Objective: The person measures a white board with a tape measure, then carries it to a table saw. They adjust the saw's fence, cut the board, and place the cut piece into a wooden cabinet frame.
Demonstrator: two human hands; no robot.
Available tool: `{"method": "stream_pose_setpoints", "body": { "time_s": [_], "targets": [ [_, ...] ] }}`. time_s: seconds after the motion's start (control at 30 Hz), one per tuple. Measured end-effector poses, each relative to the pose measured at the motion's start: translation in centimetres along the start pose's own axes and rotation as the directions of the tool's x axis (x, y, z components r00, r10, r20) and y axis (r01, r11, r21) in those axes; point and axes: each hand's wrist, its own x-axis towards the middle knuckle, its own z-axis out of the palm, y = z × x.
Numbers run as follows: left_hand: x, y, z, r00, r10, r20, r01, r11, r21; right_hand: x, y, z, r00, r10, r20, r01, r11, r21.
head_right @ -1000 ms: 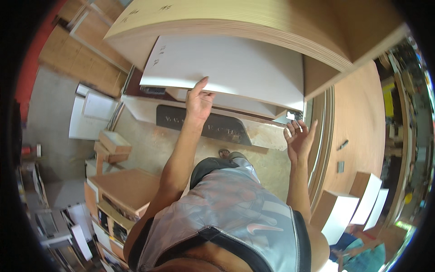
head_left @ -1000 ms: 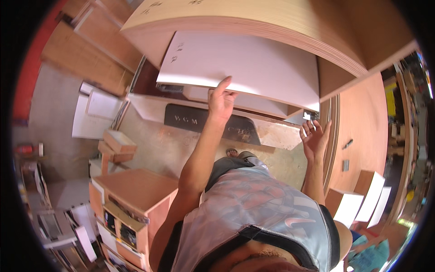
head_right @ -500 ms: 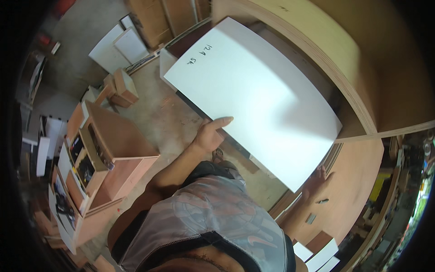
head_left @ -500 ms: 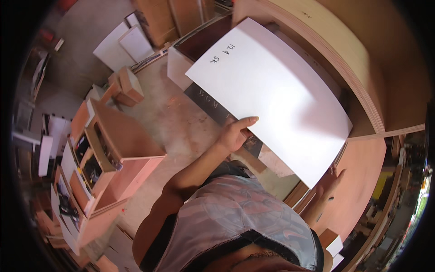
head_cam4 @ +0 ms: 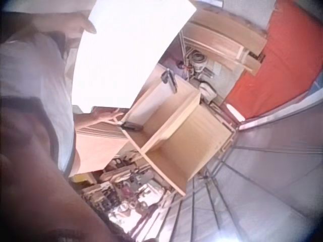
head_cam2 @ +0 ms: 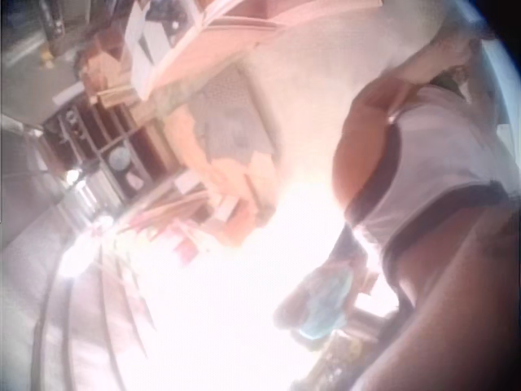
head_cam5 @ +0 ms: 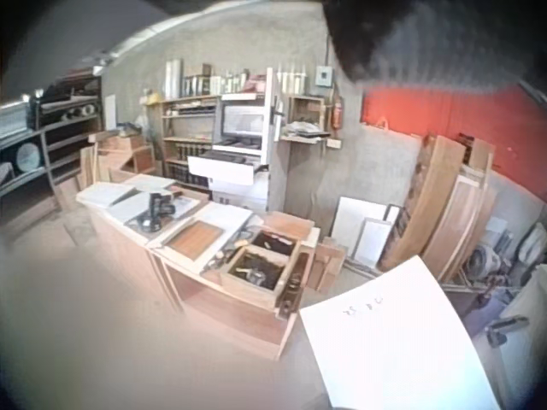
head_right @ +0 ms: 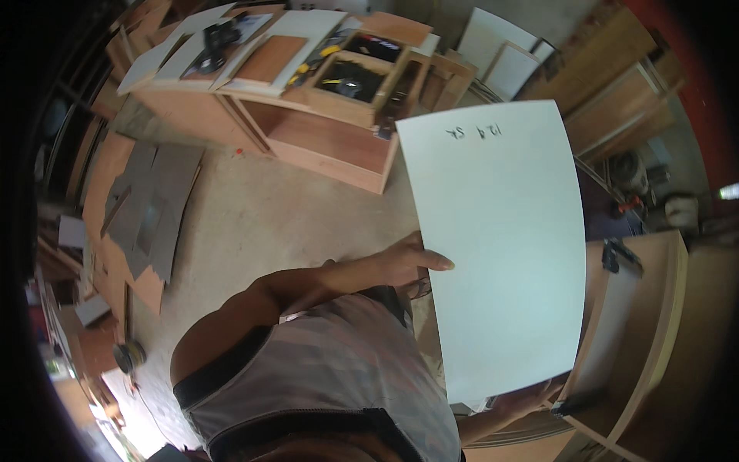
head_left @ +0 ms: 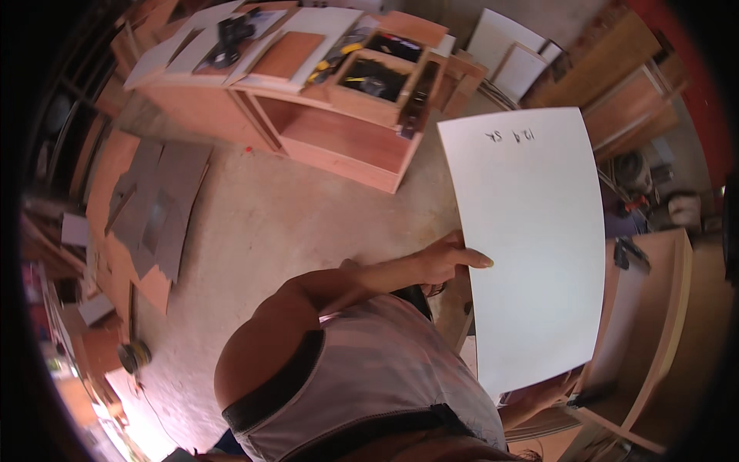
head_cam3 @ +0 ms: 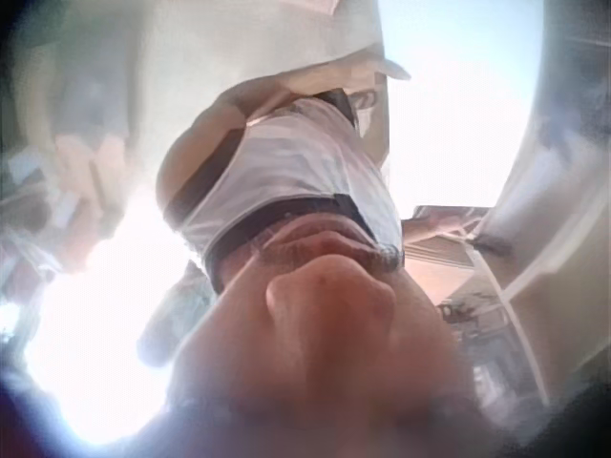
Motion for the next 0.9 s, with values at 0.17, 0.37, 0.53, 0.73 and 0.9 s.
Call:
{"method": "stream_pose_setpoints", "body": {
  "time_s": [0.17,0.37,0.53,0.73,0.9],
  "targets": [
    [-12.1,9.0,-3.2,0.843,0.367,-0.393,-0.334,0.930,0.154,7.4,12.1,8.0,0.862,0.108,0.496,0.010,0.973,-0.229],
    [-25.0,13.3,-10.4,0.390,0.716,-0.579,-0.724,0.627,0.287,3.4,20.8,28.9,0.733,0.226,0.641,-0.035,0.954,-0.297],
    [-35.4,13.6,-10.4,-0.079,0.720,-0.689,-0.778,0.388,0.495,-0.7,28.8,49.7,0.214,0.157,0.964,0.504,0.828,-0.247],
    [-39.4,10.6,-13.2,-0.606,0.353,-0.713,-0.712,0.159,0.684,1.7,38.1,64.8,-0.089,0.256,0.963,0.921,0.388,-0.018],
    [-40.0,8.9,-15.7,-0.775,0.005,-0.631,-0.631,0.027,0.775,0.3,44.6,70.4,0.188,0.584,0.790,0.805,0.369,-0.464]
  ]
}}
